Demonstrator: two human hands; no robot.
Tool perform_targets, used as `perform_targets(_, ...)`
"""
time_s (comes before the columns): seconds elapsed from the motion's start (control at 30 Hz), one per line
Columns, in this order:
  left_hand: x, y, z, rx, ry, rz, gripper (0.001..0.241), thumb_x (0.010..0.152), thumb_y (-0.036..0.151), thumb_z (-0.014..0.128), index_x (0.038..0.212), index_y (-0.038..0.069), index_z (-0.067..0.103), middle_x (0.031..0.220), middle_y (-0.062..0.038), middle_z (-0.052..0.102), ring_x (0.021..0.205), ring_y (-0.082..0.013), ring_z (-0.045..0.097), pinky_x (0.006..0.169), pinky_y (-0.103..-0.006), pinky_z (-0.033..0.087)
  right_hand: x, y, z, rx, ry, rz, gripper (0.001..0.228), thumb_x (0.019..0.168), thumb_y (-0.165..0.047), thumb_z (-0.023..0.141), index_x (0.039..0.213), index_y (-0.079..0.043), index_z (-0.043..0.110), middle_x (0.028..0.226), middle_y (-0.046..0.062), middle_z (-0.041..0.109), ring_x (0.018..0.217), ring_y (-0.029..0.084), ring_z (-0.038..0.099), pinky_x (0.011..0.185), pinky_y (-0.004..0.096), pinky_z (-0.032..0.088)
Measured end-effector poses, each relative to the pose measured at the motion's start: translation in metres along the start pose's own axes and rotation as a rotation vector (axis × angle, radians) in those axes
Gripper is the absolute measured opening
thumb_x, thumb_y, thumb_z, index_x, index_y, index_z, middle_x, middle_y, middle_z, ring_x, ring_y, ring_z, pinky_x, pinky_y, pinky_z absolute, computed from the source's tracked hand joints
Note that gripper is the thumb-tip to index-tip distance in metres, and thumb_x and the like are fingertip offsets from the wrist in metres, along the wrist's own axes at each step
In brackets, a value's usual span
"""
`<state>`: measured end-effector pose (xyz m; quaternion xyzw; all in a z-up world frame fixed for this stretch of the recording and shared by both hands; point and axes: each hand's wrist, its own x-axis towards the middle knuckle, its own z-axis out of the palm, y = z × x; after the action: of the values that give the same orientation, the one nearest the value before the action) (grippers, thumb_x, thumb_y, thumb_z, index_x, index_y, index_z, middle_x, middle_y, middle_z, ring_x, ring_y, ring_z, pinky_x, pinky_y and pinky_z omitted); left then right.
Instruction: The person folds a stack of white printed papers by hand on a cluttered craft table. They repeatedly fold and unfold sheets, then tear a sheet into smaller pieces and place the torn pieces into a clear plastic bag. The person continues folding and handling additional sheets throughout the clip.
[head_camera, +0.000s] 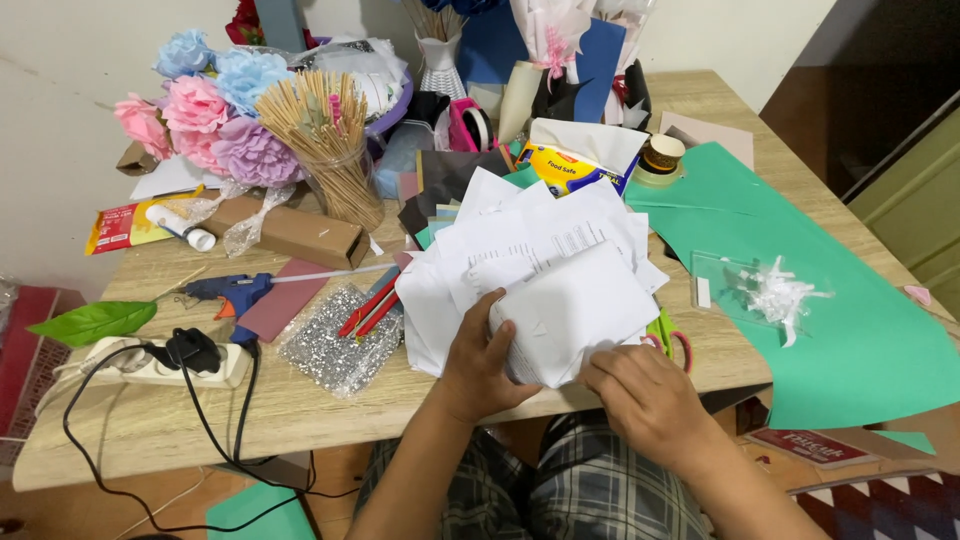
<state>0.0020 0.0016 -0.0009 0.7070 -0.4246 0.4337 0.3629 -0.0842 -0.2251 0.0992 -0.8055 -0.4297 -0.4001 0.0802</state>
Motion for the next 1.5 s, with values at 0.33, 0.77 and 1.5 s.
perform_targets(0.33,-0.002,0.002,0.000,0.016,-0.002,0.049,0.118,0.084,0.048,0.089,0.167,0.031,0.007,0.153,-0.026,0.035,0.134,-0.0425,0.049,0.102,-0.0574,0.054,-0.046,-0.005,0.009,-0.014,0.173,-0.031,0.021,0.097,0.003,0.064,0.117,0.002,0.069,0.107,0.011,0.062,0.085,0.023,0.062,0.064,0.036,0.054)
perform_targets(0.77,-0.004,0.001,0.002,0.024,-0.020,0.067,0.118,0.084,0.048,0.089,0.167,0.031,0.006,0.154,-0.026,0.032,0.136,-0.0423,0.048,0.104,-0.0573,0.052,-0.016,0.019,-0.007,0.049,0.003,0.145,0.027,0.096,-0.009,0.071,0.123,-0.011,0.067,0.122,0.013,0.065,0.111,0.030,0.059,0.096,0.042,0.053)
perform_targets(1.5,-0.024,-0.009,0.007,0.021,-0.104,-0.205,0.135,0.074,0.040,0.093,0.167,0.024,-0.004,0.164,-0.028,0.014,0.153,-0.0501,0.028,0.113,-0.0617,0.046,-0.017,-0.023,0.000,-0.037,0.185,0.166,0.014,0.094,-0.001,0.070,0.106,0.003,0.071,0.101,0.015,0.071,0.079,0.027,0.062,0.067,0.038,0.051)
